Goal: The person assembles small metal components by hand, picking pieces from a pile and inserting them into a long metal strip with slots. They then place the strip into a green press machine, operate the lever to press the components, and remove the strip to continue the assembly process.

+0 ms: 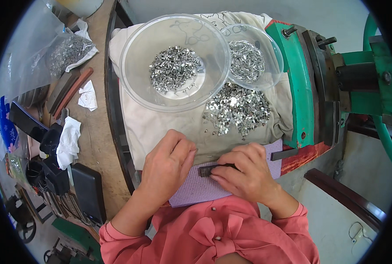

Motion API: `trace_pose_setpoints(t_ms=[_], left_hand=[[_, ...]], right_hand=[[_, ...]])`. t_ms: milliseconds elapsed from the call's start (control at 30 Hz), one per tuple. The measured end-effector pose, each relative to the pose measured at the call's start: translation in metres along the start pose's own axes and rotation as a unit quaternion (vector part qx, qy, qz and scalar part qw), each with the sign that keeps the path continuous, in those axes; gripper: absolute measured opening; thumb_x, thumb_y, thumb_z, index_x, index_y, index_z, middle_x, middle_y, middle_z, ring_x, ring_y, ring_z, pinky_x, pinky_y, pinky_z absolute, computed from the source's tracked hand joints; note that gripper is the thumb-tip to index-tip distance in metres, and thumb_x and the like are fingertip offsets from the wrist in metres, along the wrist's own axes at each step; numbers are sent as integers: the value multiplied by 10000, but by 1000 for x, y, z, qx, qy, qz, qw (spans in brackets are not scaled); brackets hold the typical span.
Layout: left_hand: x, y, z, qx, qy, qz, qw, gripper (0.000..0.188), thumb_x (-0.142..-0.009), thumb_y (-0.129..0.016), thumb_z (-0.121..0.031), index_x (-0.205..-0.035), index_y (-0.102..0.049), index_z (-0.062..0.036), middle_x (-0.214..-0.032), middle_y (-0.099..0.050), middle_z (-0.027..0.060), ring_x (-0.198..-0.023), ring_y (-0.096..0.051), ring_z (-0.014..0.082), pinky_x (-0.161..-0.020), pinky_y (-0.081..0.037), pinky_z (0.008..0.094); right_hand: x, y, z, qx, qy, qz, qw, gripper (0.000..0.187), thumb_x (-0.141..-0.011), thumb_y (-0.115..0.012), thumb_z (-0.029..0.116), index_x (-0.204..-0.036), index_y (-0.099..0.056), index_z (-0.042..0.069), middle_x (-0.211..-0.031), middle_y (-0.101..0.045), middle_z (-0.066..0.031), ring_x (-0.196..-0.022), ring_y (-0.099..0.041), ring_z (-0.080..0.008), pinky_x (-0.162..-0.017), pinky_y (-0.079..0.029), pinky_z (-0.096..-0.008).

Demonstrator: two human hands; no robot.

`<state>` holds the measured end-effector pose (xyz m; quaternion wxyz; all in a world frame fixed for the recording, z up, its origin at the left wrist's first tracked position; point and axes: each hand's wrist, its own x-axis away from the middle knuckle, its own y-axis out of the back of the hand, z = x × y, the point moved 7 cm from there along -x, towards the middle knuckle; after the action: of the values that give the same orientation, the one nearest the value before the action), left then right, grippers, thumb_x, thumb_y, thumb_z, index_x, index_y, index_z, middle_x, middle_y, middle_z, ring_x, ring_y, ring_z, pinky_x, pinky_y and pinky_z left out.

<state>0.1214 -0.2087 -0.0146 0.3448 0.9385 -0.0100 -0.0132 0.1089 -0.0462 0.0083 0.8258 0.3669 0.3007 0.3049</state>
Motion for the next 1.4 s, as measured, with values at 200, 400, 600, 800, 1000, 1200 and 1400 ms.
trace_pose_setpoints(t_ms=[200,400,600,800,1000,1200,1400], left_hand=[[19,4,-8,9,-20,-7,1000,183,-769,-783,17,-904,-675,-41,-914,-610,89,-746,-633,262,-625,-509,357],[38,-8,-16,26,-35,-12,999,217,-735,-809,-3,-898,-675,-58,-911,-621,81,-813,-612,284,-682,-497,377],[40,-14,-18,24,-39,-12,999,228,-723,-817,-3,-895,-676,-55,-916,-626,78,-805,-597,285,-673,-482,384],[42,-14,-16,27,-30,-30,999,228,-721,-821,-2,-888,-675,-52,-905,-626,80,-799,-595,280,-672,-471,381],[43,-15,-16,23,-31,-27,999,221,-722,-818,0,-882,-673,-49,-899,-627,85,-798,-598,280,-679,-472,382],[44,-15,-13,31,-13,-26,999,222,-725,-809,7,-892,-672,-46,-906,-629,95,-821,-610,279,-701,-481,375],[41,-12,-13,52,-8,-24,998,223,-753,-802,-43,-931,-669,-54,-937,-617,86,-810,-619,283,-690,-503,391]], right_hand=[[-25,17,-24,37,-29,-41,998,201,-739,-805,112,-925,-730,131,-1003,-632,-3,-948,-589,-235,-882,-401,-405],[-46,3,-30,81,-17,-30,996,211,-734,-785,89,-935,-751,142,-997,-629,-12,-967,-584,-243,-893,-399,-404],[-37,9,-33,62,-43,-38,996,221,-736,-790,79,-947,-756,136,-1024,-644,-18,-977,-588,-248,-901,-397,-411],[-33,14,-36,64,-57,-45,995,200,-743,-804,84,-930,-748,127,-1024,-649,-20,-970,-591,-249,-898,-396,-415],[-37,12,-34,73,-39,-43,996,176,-749,-790,95,-914,-739,127,-1029,-642,-22,-992,-586,-250,-901,-400,-418],[-42,3,-30,81,-16,-17,996,132,-766,-761,100,-881,-698,115,-1054,-635,-29,-1022,-577,-255,-920,-394,-418],[-33,5,-36,33,-44,-20,998,169,-750,-781,80,-894,-699,117,-1069,-634,-28,-1029,-575,-270,-943,-387,-433]])
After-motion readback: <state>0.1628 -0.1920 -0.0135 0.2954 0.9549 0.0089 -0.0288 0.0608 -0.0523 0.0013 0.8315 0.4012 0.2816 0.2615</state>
